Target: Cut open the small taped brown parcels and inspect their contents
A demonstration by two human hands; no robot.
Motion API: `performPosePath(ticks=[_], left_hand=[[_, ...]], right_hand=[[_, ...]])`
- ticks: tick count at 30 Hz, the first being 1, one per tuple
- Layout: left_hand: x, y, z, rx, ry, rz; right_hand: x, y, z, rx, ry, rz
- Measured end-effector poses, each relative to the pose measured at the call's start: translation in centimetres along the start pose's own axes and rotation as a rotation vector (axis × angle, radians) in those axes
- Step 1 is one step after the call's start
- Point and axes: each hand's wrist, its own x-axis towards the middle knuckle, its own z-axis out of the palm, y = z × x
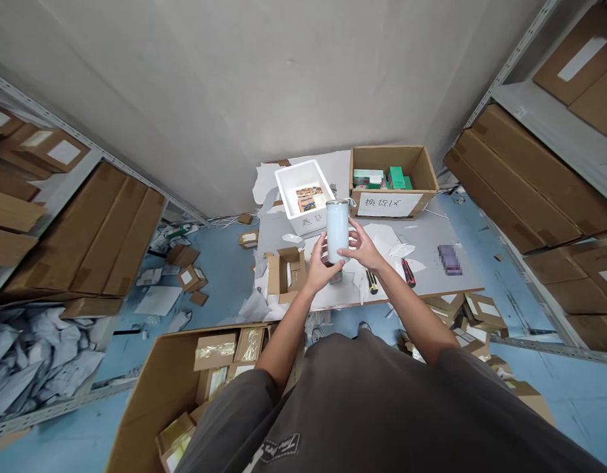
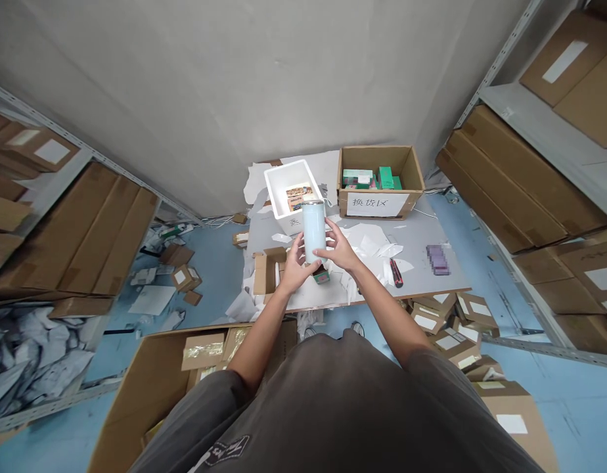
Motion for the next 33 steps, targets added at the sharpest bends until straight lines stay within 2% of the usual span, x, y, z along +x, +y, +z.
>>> performPosePath(ticks=[3, 8, 13, 18, 20, 24, 29, 33], left_hand=[[0.2, -0.1, 1.0, 0.046, 0.048, 0.008], [0.5, 0.4, 3.9, -0.045, 0.017, 0.002], [0.8, 0.8, 7.2, 0.017, 0.071, 0.002], [1.0, 0.6, 9.7, -0.129, -0.047, -0.032], [1.1, 0.7, 10.5, -0.11, -0.039, -0.043], [1.3, 1.0, 11.6, -0.066, 0.006, -0.061], [1.5, 0.8, 11.8, -0.187, -0.079, -0.041], [1.3, 0.8, 11.5, -0.128, -0.071, -0.051]], right_hand=[[-0.2, -0.1, -0.9, -0.022, 0.031, -0.007], [-0.6, -0.3, -3.8, 0.02, -0.064, -0.022], [-1.5, -0.6, -7.0, -0.009, -0.016, -0.013], [-2.6, -1.2, -9.9, 0.003, -0.108, -0.002], [-2.8, -1.2, -10.7, 0.0, -0.108, -0.008], [-3.2, -1.2, -11.8, -0.03, -0.065, -0.03], [-3.3, -1.6, -12.3, -0.028, -0.133, -0.023], [-3.1, -1.5, -12.2, -0.05, -0.121, -0.032]])
